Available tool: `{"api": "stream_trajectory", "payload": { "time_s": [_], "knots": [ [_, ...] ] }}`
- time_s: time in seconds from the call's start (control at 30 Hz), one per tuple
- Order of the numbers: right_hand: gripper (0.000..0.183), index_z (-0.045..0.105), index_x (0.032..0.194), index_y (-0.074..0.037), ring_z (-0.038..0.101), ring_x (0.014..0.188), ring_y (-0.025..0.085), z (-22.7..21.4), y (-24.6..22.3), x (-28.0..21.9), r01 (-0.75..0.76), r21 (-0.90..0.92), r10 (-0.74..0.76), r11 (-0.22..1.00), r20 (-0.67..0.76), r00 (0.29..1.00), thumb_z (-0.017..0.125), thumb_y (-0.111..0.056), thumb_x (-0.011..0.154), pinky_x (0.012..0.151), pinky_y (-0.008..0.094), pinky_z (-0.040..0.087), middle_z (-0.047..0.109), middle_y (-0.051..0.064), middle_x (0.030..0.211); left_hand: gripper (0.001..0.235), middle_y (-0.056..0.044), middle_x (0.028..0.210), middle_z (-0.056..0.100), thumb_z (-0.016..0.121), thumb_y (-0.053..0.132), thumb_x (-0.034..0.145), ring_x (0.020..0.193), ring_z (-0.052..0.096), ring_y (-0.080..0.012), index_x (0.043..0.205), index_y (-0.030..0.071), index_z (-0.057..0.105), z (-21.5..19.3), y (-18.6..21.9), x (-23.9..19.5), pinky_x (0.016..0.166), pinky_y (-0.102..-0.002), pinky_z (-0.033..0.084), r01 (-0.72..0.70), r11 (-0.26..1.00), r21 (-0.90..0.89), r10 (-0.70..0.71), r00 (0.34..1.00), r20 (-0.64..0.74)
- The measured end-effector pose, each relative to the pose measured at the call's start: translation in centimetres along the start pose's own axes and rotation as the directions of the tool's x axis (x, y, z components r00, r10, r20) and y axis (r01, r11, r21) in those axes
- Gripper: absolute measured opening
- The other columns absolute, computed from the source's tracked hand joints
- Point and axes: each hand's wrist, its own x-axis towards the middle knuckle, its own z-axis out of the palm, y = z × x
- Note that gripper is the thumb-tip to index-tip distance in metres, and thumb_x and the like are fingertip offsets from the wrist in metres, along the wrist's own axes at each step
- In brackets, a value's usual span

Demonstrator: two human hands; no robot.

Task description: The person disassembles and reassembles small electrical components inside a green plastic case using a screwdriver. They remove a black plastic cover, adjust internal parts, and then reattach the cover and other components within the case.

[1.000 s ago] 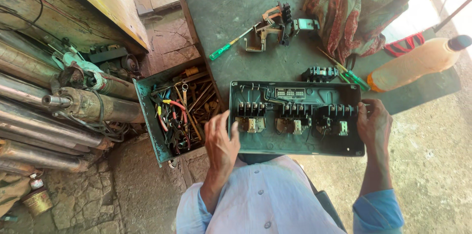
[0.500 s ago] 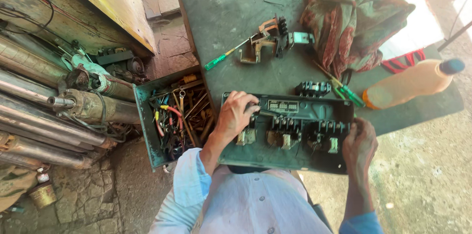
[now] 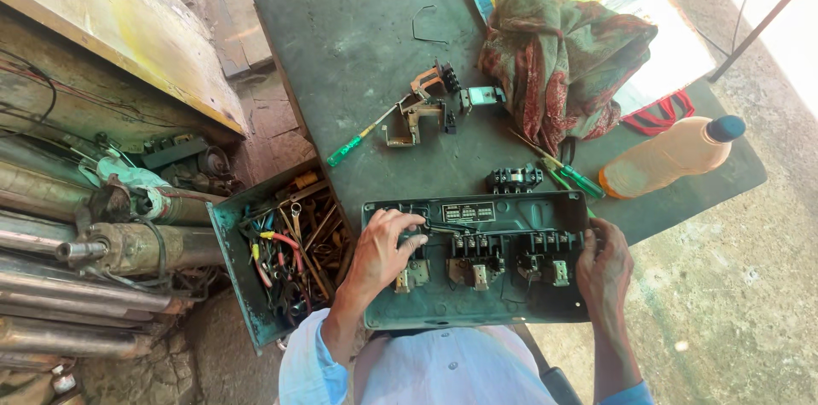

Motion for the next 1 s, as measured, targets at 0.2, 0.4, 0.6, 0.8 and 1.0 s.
{"api": "stream_trajectory", "payload": {
  "time_s": [0.2,0.4,0.6,0.8,1.0],
  "knots": [
    [0.020,0.067,0.121,-0.001,0.071,0.100,0.034,0.2,0.1,0.3,-0.060,-0.013,0.060,0.998,0.010,0.998,0.061,-0.007,0.103,0.085,0.044,0.055,0.072,0.019,0.110,0.036,-0.011,0.096,0.070,0.079,0.031,0.086,0.095,0.064,-0.0285,0.112,0.007,0.073,-2.5,-1.1,2.3,0.086,-0.042,0.051,-0.038,0.999,0.013,0.037,0.998,0.043],
    [0.021,0.067,0.122,-0.003,0.072,0.100,0.033,0.4,-0.2,0.4,-0.121,-0.017,0.121,0.993,0.022,0.992,0.061,-0.008,0.103,0.084,0.044,0.055,0.072,0.018,0.108,0.032,-0.010,0.099,0.070,0.073,0.029,0.091,0.096,0.064,-0.0271,0.115,0.008,0.071,-2.5,-3.6,9.9,0.088,-0.041,0.051,-0.053,0.991,0.121,0.053,0.999,0.005],
    [0.023,0.067,0.124,-0.004,0.072,0.099,0.033,0.4,-0.3,0.6,-0.179,0.001,0.179,0.984,0.030,0.983,0.061,-0.010,0.102,0.084,0.043,0.055,0.072,0.018,0.108,0.046,-0.016,0.111,0.066,0.078,0.024,0.086,0.101,0.061,-0.0355,0.125,0.003,0.065,-1.1,-6.1,18.3,0.091,-0.046,0.050,-0.175,0.950,0.259,0.216,0.967,-0.137],
    [0.022,0.067,0.123,-0.003,0.072,0.100,0.034,0.4,-0.5,0.8,-0.165,-0.010,0.165,0.986,0.021,0.986,0.061,-0.010,0.103,0.084,0.044,0.055,0.072,0.018,0.109,0.035,-0.015,0.108,0.062,0.078,0.011,0.079,0.105,0.063,-0.0368,0.111,0.007,0.065,1.7,-7.3,19.8,0.088,-0.049,0.052,-0.145,0.936,0.321,0.148,0.989,0.016],
    [0.023,0.067,0.123,-0.003,0.071,0.100,0.035,0.3,-0.6,0.7,-0.163,-0.009,0.163,0.987,0.011,0.987,0.061,-0.010,0.102,0.085,0.044,0.054,0.071,0.019,0.109,0.018,-0.015,0.096,0.065,0.075,0.005,0.081,0.092,0.067,-0.0325,0.095,0.005,0.063,1.0,-8.4,18.2,0.082,-0.044,0.054,-0.010,0.998,0.061,0.013,0.999,-0.047]
  ]
}}
